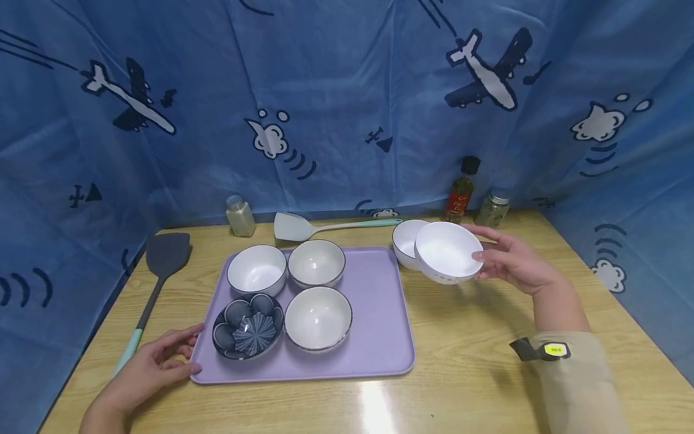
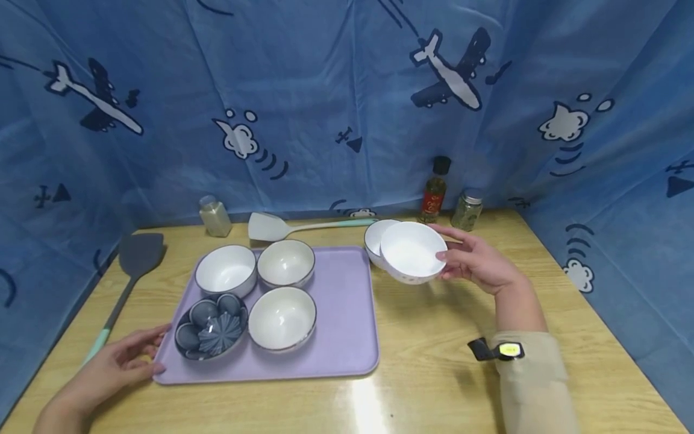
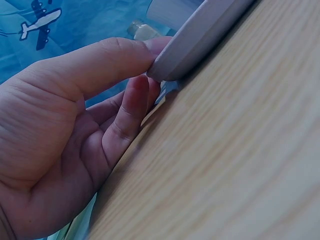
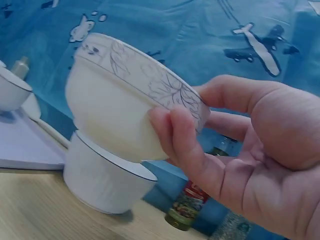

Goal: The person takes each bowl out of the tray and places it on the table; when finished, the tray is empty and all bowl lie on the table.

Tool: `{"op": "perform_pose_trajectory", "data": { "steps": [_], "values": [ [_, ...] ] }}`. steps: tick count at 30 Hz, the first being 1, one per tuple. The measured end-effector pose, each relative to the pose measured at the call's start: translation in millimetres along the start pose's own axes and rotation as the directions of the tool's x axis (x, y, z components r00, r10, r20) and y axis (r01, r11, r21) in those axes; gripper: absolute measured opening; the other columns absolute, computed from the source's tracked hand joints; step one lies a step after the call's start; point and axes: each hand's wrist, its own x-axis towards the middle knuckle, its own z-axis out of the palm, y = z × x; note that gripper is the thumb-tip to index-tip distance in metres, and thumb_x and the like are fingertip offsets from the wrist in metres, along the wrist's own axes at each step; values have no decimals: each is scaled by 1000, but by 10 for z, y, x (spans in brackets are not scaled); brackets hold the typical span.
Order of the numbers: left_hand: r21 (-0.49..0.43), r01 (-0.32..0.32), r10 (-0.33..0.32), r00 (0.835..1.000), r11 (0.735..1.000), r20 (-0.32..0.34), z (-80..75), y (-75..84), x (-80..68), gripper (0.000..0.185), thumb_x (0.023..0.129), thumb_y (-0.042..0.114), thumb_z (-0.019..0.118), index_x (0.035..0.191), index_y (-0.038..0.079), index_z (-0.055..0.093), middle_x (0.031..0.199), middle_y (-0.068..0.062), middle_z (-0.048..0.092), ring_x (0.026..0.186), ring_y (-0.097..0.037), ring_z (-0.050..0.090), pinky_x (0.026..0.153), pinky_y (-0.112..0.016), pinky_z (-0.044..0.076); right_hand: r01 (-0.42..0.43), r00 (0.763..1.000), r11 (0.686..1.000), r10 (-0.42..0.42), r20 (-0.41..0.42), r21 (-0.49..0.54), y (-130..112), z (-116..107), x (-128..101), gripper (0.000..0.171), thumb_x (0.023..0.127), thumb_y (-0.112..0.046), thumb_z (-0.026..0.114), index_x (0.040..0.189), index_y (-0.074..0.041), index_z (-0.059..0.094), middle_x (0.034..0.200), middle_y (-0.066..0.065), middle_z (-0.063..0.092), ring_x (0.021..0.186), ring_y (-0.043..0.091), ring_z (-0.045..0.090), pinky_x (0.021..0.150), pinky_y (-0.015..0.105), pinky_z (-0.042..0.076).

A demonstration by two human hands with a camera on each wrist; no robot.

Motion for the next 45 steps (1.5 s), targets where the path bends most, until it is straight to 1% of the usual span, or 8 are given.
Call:
{"op": "perform_pose_trajectory", "data": {
  "steps": [5,11,15,18,24,27,34,45],
  "values": [
    [-4,9,-9,1000,1000,2,-10,1,5,72,86,20,78,149,5,46,120,-1,56,98,-5,58,79,-20,52,-7,992,997,16,-125,74,18,-87,10,59,100,-5,58,153,-18,36,127,4,51,85,12,70,74,26,59],
    [-6,-7,7,1000,1000,-1,1,9,-2,71,86,18,79,148,3,46,118,1,57,97,-5,58,79,-20,52,-30,963,982,79,-257,189,66,-182,24,72,99,-9,62,159,-19,24,132,6,34,85,11,68,76,24,58],
    [-11,-18,18,1000,1000,-9,5,18,-11,70,86,16,79,147,2,47,116,2,58,96,-5,59,78,-20,53,-33,945,971,108,-308,238,105,-249,27,77,97,-10,65,160,-21,22,136,6,32,86,11,70,77,24,58],
    [-7,-12,12,1000,1000,-8,-14,25,-8,71,86,17,79,147,2,46,117,2,58,97,-5,58,78,-20,52,-27,935,964,117,-335,263,146,-290,35,80,96,-10,66,161,-22,19,147,15,23,87,11,71,77,24,58],
    [3,9,-9,1000,1000,-3,-28,32,1,71,87,20,78,148,5,47,119,-1,57,97,-5,58,78,-21,52,-36,919,967,131,-372,253,247,-358,43,85,94,-10,69,161,-19,17,161,20,0,87,9,71,77,23,58],
    [7,6,-6,1000,1000,-5,-11,31,-1,70,86,19,79,147,4,48,119,-2,57,97,-5,58,79,-21,52,-36,921,967,130,-368,250,297,-387,43,86,94,-10,68,161,-17,15,159,21,2,86,10,71,76,23,58],
    [26,25,-25,1000,999,-8,-3,15,14,71,86,23,79,148,7,47,123,-7,56,98,-4,58,79,-21,53,-48,924,966,140,-356,256,377,-432,38,86,94,-9,68,161,-17,15,144,13,23,85,12,72,75,25,59],
    [-5,5,-5,1000,1000,-3,-4,3,2,71,86,19,79,147,5,47,120,-4,57,98,-5,58,79,-21,52,-91,922,959,182,-341,268,457,-449,63,87,96,-11,67,162,-19,11,160,20,0,86,12,71,79,25,58]
  ]
}}
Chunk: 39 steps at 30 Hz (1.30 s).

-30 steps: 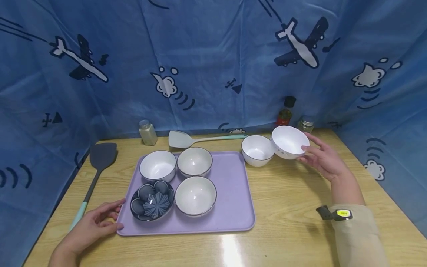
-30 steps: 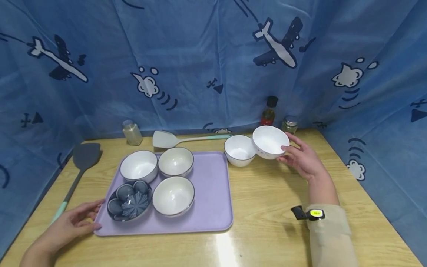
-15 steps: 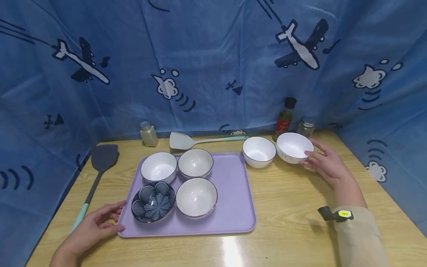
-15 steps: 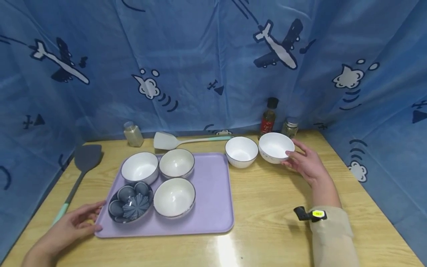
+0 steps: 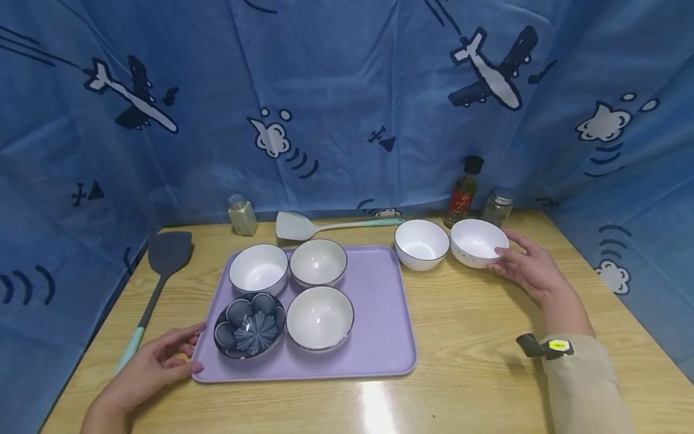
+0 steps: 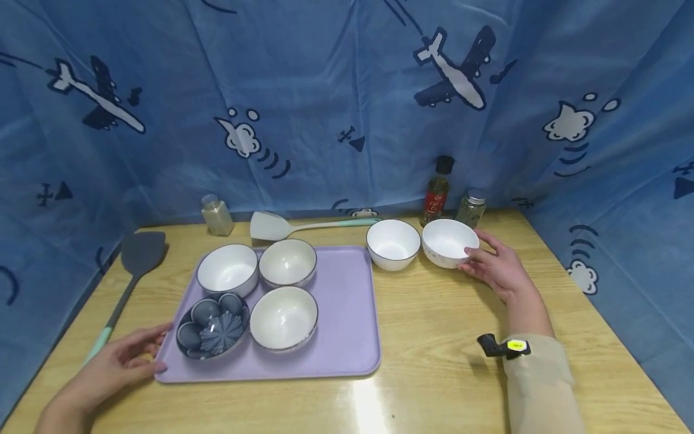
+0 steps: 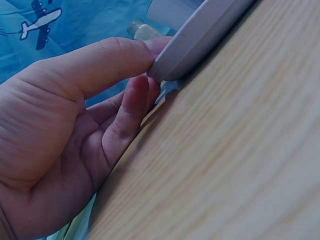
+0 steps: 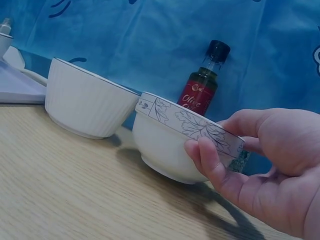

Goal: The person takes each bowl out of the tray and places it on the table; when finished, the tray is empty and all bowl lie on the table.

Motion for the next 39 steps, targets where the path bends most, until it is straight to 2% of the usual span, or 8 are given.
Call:
{"op": "perform_pose_trajectory", "data": {
  "steps": [6,16,23,28,30,33,35,39],
  "values": [
    [23,-11,11,1000,1000,-8,3,7,4,70,85,21,80,147,6,49,120,-7,57,98,-4,58,79,-20,52,-30,1000,1000,30,-1,-5,21,0,14,90,95,-11,67,162,-20,8,162,20,-3,87,11,70,81,25,58],
    [23,-30,31,999,999,-24,3,-17,-16,69,85,18,80,145,3,49,118,1,58,97,-4,58,79,-19,52,19,999,995,-14,52,-99,92,-26,9,86,98,-12,64,162,-16,7,149,26,16,86,14,72,82,27,58],
    [10,-9,9,1000,1000,-12,10,3,-3,71,85,19,79,147,4,48,119,1,58,98,-4,58,80,-19,52,68,997,988,-61,53,-139,111,-147,-12,83,98,-15,64,162,-16,10,124,4,49,84,10,72,78,25,59],
    [18,22,-22,1000,1000,-11,3,35,-6,72,85,21,80,148,5,47,121,-3,57,98,-4,57,80,-19,52,89,995,979,-94,-21,-182,79,-183,-40,85,96,-22,67,162,-17,13,149,21,31,81,8,72,75,23,58],
    [15,20,-20,1000,1000,-12,2,42,-10,72,85,21,80,147,5,47,121,-4,57,98,-4,57,80,-19,52,93,993,978,-104,-50,-189,56,-183,-52,86,95,-25,69,161,-17,15,146,17,38,81,7,71,74,22,58],
    [12,2,-2,1000,1000,-9,6,44,-10,71,86,20,79,147,5,47,120,-3,58,98,-4,58,80,-19,52,109,991,983,-119,-58,-149,9,-181,-78,85,95,-25,69,161,-17,17,124,-3,58,81,7,72,72,20,57],
    [-2,-11,11,1000,1000,-8,12,37,-9,71,85,19,79,147,4,47,119,-2,58,98,-5,58,80,-20,52,132,989,985,-138,-48,-113,-24,-168,-94,85,95,-22,69,161,-16,16,111,-14,60,83,7,72,72,20,57],
    [2,-14,14,1000,1000,-7,15,16,-22,70,85,19,79,147,4,48,118,-1,58,97,-5,58,80,-20,52,165,985,980,-170,-35,-109,-78,-79,-143,85,94,-19,70,161,-15,18,116,-11,57,85,8,72,74,21,57]
  ]
}}
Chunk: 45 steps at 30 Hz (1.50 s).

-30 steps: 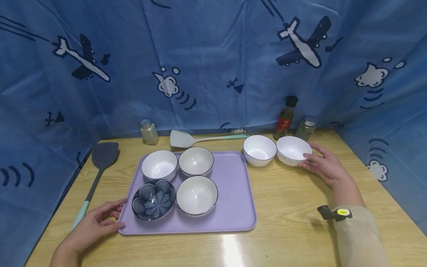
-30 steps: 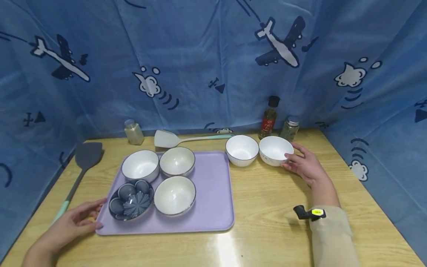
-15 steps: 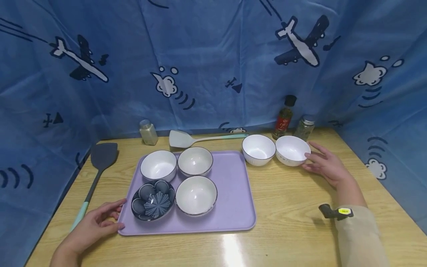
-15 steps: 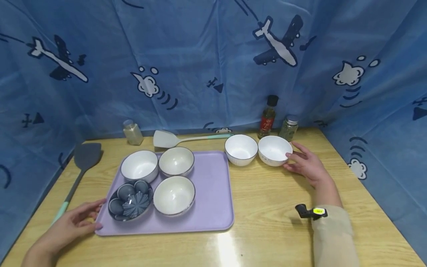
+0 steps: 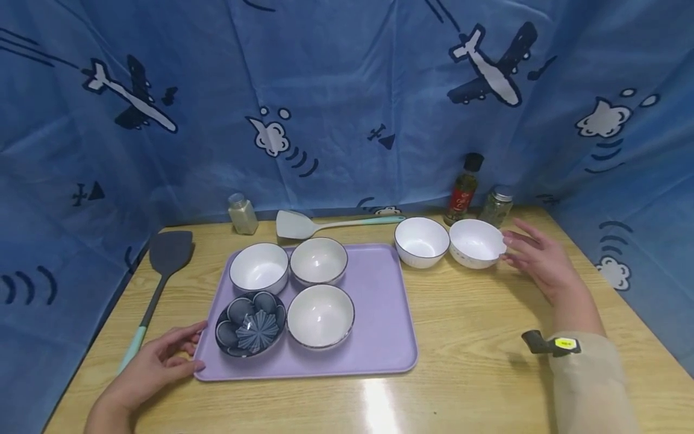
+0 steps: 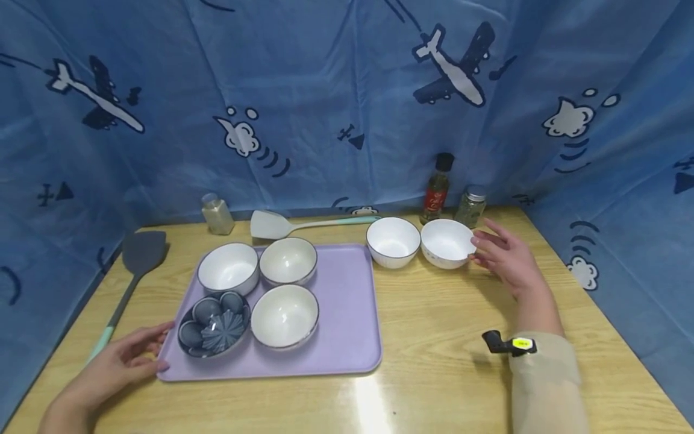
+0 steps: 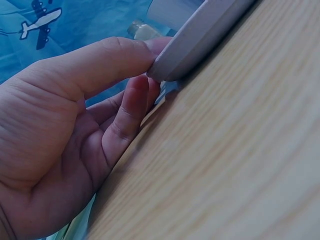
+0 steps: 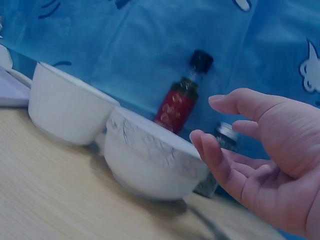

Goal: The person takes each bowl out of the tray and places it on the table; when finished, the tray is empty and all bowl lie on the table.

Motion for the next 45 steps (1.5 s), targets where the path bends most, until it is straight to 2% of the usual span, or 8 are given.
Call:
{"op": "perform_pose_trajectory", "data": {
  "steps": [4,10,15,18,22,27,36,45],
  "values": [
    [19,7,-7,1000,1000,-3,-1,-7,3,71,85,20,80,147,5,48,119,-4,57,97,-4,58,79,-20,52,60,998,998,-60,32,19,-114,133,-58,81,95,-14,69,160,-13,21,124,-5,54,88,9,73,76,22,58],
    [40,19,-19,1000,999,0,-1,11,41,71,85,24,80,148,8,48,125,-10,56,98,-4,57,79,-20,52,132,974,989,-143,178,71,-282,452,-85,66,98,-7,61,156,-10,31,127,-5,62,90,15,73,79,24,58],
    [36,40,-40,999,999,2,0,19,44,72,86,24,79,148,8,47,126,-12,55,98,-4,57,79,-21,52,72,957,995,-48,288,-73,-372,822,-22,63,98,-14,63,154,-13,35,133,-2,58,94,17,72,82,25,58],
    [31,34,-34,999,999,-8,-3,17,33,72,85,24,80,148,8,48,126,-11,56,98,-4,57,79,-20,52,45,936,992,0,352,-120,-370,1021,12,63,99,-14,63,154,-11,34,142,10,52,93,18,72,84,27,58],
    [22,3,-2,1000,1000,-16,-10,13,23,71,84,22,81,146,6,49,123,-8,57,97,-4,57,79,-20,52,54,886,983,35,462,-178,-289,1234,56,64,100,-11,60,156,-5,29,151,28,40,98,22,72,89,35,57],
    [-17,-34,33,999,999,-9,-2,-4,3,69,85,16,80,145,2,49,119,-1,58,97,-5,59,79,-20,53,53,825,972,87,559,-230,-155,1498,101,64,98,-10,62,155,-6,32,152,30,38,110,38,67,95,50,53],
    [-44,-121,120,993,992,-16,20,-31,4,67,85,7,78,143,-5,48,114,4,59,95,-5,59,77,-19,53,-12,773,976,147,617,-218,49,1944,207,64,98,-8,60,155,-5,31,150,31,39,98,27,71,91,45,56],
    [-35,-119,118,993,992,-26,19,-34,6,67,84,7,78,143,-4,49,114,3,59,94,-4,59,75,-20,53,-74,751,975,192,631,-207,122,2330,346,65,98,-10,60,156,-7,30,149,27,42,107,36,68,94,44,55]
  ]
}}
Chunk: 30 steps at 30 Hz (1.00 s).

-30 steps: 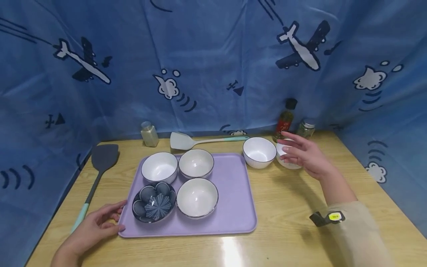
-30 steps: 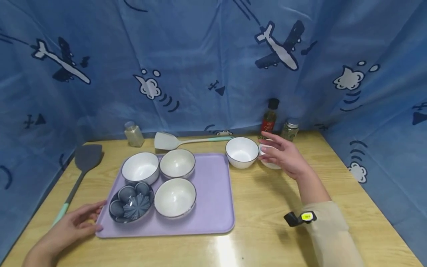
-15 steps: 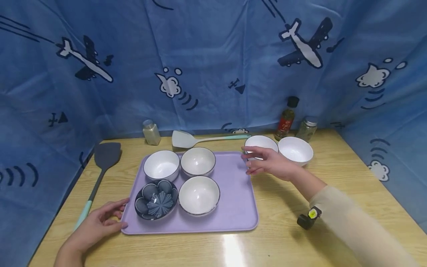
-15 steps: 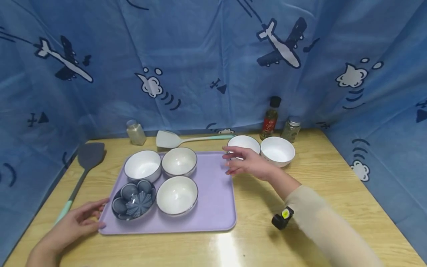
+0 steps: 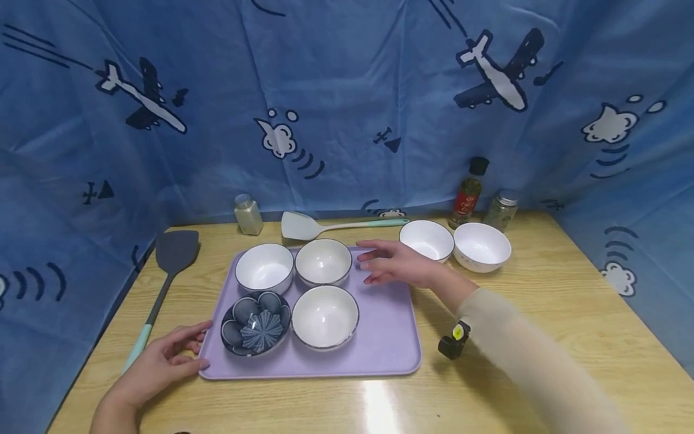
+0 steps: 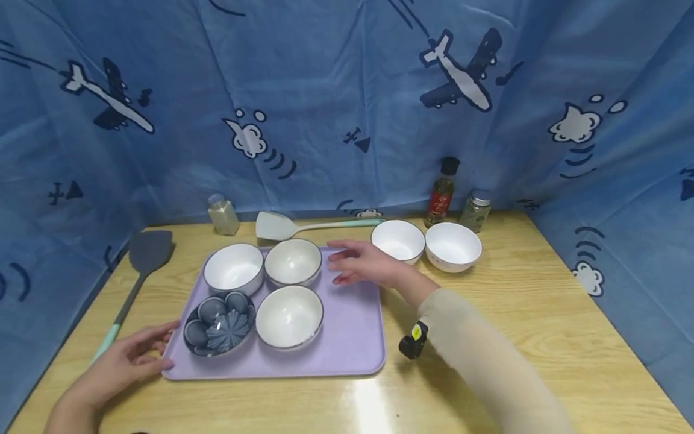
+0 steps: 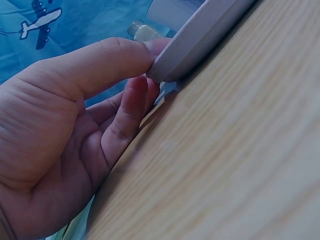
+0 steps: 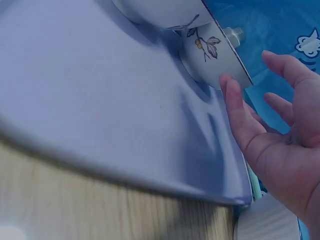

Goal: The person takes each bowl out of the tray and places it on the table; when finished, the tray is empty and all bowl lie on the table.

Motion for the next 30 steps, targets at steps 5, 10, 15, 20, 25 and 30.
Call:
{"op": "perform_pose_trajectory", "data": {
  "steps": [5,10,15,20,25,30],
  "values": [
    [8,1,-1,1000,1000,5,-10,24,-2,66,85,7,78,143,-4,49,114,0,59,93,-5,59,74,-20,53,4,1000,1000,-4,3,-3,15,81,177,65,98,-9,60,156,-10,31,147,26,43,98,30,71,92,44,56],
    [18,13,-13,1000,1000,6,-24,25,-4,67,85,9,78,144,-3,49,115,0,58,94,-4,59,74,-19,52,-5,1000,1000,4,-9,-28,33,154,296,63,99,-9,60,156,-12,32,145,26,46,91,25,71,88,42,57],
    [22,19,-19,1000,1000,5,-26,15,6,67,85,11,79,144,-1,49,115,1,58,94,-4,59,75,-19,53,-25,999,999,26,-26,22,26,237,355,65,99,-10,58,157,-16,30,143,26,46,86,24,72,84,42,59],
    [15,30,-30,999,999,11,-14,13,1,67,86,11,78,144,-1,48,115,2,58,95,-4,59,76,-20,52,-65,998,987,68,-15,148,62,334,350,69,102,-6,52,160,-22,20,148,29,37,84,25,72,81,39,60],
    [8,37,-38,999,999,10,-8,11,-11,67,86,10,78,144,-2,49,115,0,58,95,-4,59,76,-20,52,-54,997,975,65,-47,216,85,410,332,71,100,-4,52,160,-23,20,147,31,37,79,21,71,78,33,60],
    [6,24,-24,1000,1000,7,-11,15,-6,67,85,10,78,144,-2,49,116,0,59,95,-4,59,77,-20,53,-35,994,970,57,-89,241,81,434,331,71,98,-3,52,159,-23,24,144,30,40,77,20,71,76,31,60]
  ]
}}
